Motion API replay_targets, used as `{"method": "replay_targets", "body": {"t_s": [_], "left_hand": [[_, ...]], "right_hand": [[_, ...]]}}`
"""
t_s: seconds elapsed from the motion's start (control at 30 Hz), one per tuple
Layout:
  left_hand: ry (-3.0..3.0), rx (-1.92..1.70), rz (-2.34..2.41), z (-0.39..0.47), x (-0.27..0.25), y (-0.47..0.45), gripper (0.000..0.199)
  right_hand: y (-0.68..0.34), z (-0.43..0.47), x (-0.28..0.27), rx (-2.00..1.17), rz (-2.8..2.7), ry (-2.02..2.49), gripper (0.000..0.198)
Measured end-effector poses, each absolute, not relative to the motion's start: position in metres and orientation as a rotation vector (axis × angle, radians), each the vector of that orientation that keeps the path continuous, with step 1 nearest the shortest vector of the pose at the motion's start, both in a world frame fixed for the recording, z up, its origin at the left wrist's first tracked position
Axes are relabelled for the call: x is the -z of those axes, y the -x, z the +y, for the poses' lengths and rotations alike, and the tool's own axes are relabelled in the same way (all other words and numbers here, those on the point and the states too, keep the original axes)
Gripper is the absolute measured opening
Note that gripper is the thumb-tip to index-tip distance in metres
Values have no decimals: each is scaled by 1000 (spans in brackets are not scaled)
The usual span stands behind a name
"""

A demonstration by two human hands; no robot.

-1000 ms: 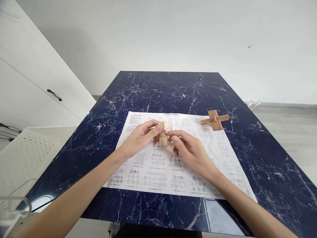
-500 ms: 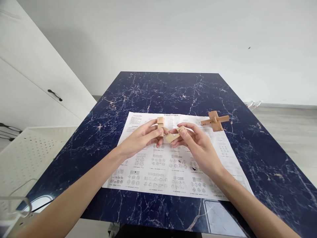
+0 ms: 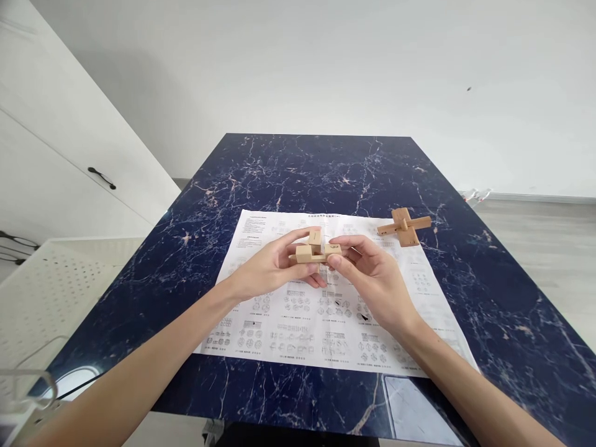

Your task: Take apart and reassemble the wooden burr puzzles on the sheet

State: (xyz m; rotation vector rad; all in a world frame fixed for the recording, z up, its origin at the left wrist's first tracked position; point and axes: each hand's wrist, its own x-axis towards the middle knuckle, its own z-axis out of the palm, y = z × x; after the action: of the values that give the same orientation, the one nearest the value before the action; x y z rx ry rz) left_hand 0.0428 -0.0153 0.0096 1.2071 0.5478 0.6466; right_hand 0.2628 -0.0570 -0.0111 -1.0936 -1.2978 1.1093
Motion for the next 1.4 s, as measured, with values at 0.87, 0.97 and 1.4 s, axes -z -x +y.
{"method": "replay_targets", "body": {"t_s": [0.87, 0.97, 1.4], "left_hand": [[-1700, -791, 730, -28, -15, -45, 34], [-1814, -798, 775, -29, -15, -43, 35], [-1633, -707, 765, -27, -15, -45, 75]], "right_hand": [[-262, -63, -2, -1035, -1506, 1145, 23], [-266, -62, 0, -1157, -1496, 1115, 23], [-267, -58, 7, -1278, -1403, 1117, 26]]}}
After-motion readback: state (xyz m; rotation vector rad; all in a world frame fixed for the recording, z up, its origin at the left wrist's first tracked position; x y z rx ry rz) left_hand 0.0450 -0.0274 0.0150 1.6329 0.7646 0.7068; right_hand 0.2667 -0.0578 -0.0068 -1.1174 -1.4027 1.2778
